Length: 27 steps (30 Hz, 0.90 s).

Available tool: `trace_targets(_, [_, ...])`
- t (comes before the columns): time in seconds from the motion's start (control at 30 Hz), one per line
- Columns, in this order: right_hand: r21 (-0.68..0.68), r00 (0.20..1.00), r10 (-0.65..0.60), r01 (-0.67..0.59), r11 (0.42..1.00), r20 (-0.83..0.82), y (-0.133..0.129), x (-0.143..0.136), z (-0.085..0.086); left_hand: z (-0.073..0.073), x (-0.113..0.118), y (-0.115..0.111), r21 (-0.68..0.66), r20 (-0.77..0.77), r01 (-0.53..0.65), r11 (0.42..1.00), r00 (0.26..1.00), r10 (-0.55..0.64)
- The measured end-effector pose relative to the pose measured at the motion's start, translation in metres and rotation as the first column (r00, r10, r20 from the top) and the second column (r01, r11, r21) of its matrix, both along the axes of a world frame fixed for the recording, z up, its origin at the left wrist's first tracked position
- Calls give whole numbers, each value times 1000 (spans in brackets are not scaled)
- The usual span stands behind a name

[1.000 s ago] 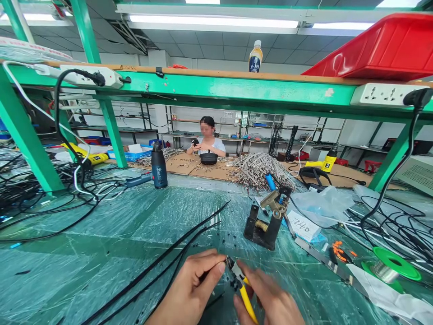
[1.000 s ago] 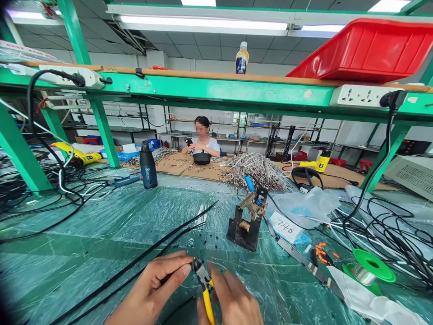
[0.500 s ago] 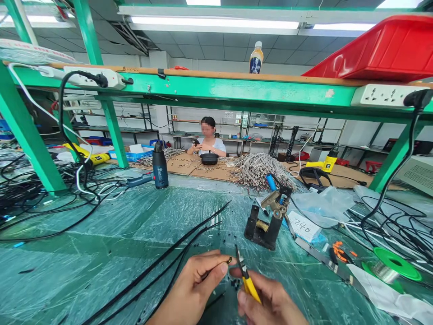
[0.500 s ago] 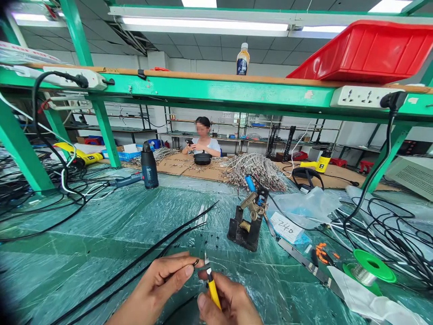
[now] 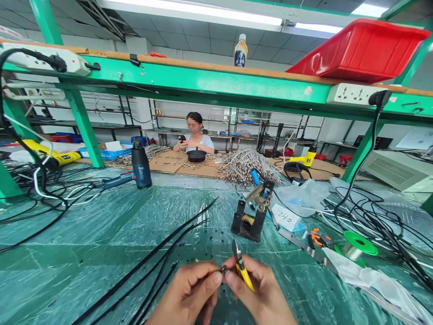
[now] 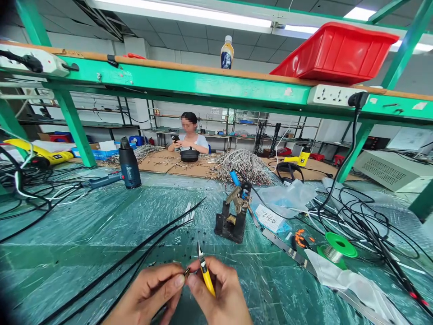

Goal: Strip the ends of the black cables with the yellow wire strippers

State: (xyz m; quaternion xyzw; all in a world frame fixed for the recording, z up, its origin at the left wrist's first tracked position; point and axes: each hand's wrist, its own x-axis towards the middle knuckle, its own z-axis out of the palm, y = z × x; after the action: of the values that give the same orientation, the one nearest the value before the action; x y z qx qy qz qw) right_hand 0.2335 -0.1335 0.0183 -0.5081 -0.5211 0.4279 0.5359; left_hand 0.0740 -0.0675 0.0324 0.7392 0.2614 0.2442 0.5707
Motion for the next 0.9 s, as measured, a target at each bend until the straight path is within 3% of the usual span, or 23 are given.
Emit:
trace_targets(0.13, [32, 999, -46, 46, 998, 3, 0, -2, -1, -3, 2, -4, -91, 44, -39, 995, 998, 43])
trace_targets(0.23, [51, 997, -67, 65, 997, 36, -1, -3, -2, -1, 3, -7, -67, 49, -74, 995, 996, 78])
trace_targets(0.33, [40, 994, -27, 23, 999, 106, 0, -1, -3, -1, 4, -8, -85, 41, -67, 994, 997, 71])
trace_targets(0.43, [97, 964, -59, 35, 995, 257, 0, 2, -6, -6, 4, -5, -210, 55, -12, 978, 998, 24])
trace_targets(0.53, [205, 894, -118, 30, 978, 433, -1, 6, -6, -11, 4, -2, -445, 177, 116, 888, 983, -40])
trace_targets(0.63, [231, 871, -105, -10, 973, 479, -3, 8, -2, -11, 5, 0, -611, 286, 202, 766, 958, -25])
trace_targets(0.9, [255, 852, -74, -71, 964, 518, -7, 12, 7, -13, 4, -1, -746, 388, 330, 579, 921, -26])
